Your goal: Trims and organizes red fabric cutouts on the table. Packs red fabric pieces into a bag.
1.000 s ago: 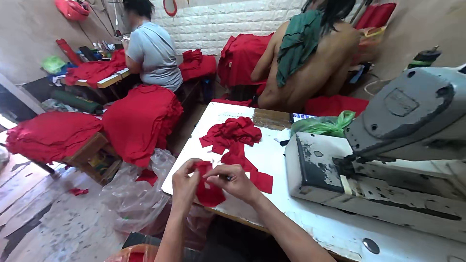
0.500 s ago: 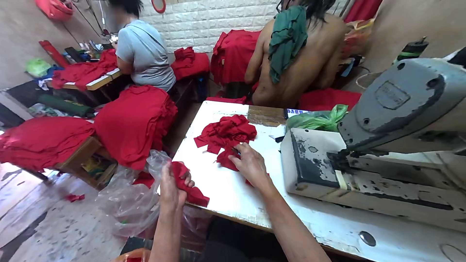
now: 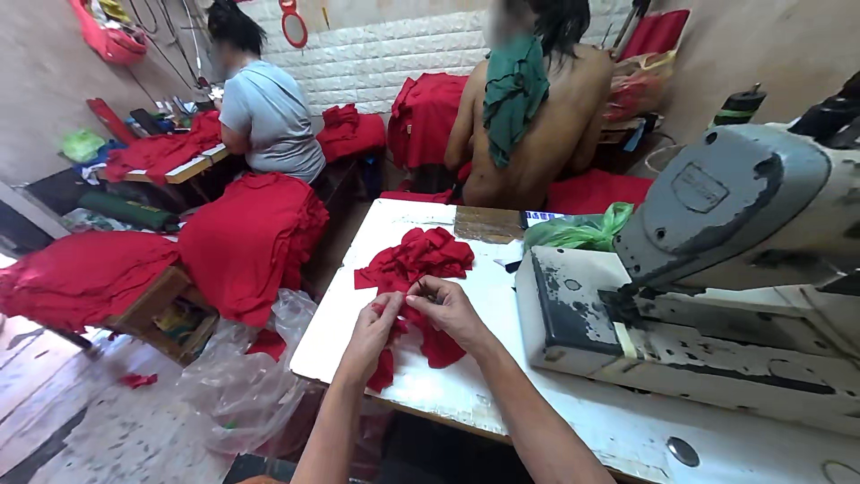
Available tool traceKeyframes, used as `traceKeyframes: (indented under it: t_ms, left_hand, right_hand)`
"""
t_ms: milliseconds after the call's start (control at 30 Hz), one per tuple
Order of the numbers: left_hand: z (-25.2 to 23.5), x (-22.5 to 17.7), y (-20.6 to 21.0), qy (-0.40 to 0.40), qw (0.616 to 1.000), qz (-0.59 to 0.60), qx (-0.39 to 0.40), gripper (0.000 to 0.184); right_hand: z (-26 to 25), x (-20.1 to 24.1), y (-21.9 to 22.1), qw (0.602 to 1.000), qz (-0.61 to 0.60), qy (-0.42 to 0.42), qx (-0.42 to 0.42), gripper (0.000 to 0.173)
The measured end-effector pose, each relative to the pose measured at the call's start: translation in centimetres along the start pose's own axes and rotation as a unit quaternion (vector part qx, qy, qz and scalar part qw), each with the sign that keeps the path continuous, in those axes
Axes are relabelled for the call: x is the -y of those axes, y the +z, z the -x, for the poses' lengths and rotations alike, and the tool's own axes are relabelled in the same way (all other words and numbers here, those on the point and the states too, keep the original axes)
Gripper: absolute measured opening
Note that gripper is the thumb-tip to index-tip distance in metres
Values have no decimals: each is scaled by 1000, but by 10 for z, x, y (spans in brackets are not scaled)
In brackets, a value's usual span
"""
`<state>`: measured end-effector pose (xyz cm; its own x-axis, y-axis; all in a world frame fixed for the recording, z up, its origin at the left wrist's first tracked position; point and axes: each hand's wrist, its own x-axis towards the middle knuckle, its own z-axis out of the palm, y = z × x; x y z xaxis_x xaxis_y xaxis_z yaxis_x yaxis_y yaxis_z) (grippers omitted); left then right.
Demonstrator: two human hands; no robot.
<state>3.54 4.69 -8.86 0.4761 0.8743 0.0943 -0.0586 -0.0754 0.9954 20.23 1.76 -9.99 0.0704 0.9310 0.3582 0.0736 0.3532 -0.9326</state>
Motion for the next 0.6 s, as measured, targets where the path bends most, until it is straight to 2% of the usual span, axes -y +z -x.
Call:
traceKeyframes:
  t_ms: [33, 100, 200, 267, 367, 400, 500, 600]
  left_hand:
    - [-3, 1, -1, -8, 1000, -5, 0, 19]
    - [-5, 4, -7, 3, 1000, -5, -25, 12]
    - [-2, -4, -16, 0, 998, 40, -52, 14]
    - [0, -12, -21, 3, 998, 51, -48, 14]
    - [-3, -28, -25, 30, 997, 60, -30, 14]
    - [-4, -34, -27, 44, 997, 63, -24, 14]
    - [-7, -52, -32, 88, 993, 74, -18, 16]
    - [-3, -65, -37, 115, 988, 101, -5, 17]
  right_hand:
    - [0, -1, 1, 1000, 13, -4, -1, 9]
    - [-1, -8, -2, 992, 120, -26, -35, 16]
    - [-8, -23, -7, 960, 268, -37, -77, 26]
    - [-18, -30, -9, 943, 325, 10, -68, 43]
    - [-44, -28, -14, 894, 427, 133, -25, 69]
    - [-52, -29, -17, 888, 433, 153, -34, 65]
    - [-78, -21, -28, 907, 382, 130, -120, 29]
    - [-105, 1, -39, 908, 359, 43, -213, 32]
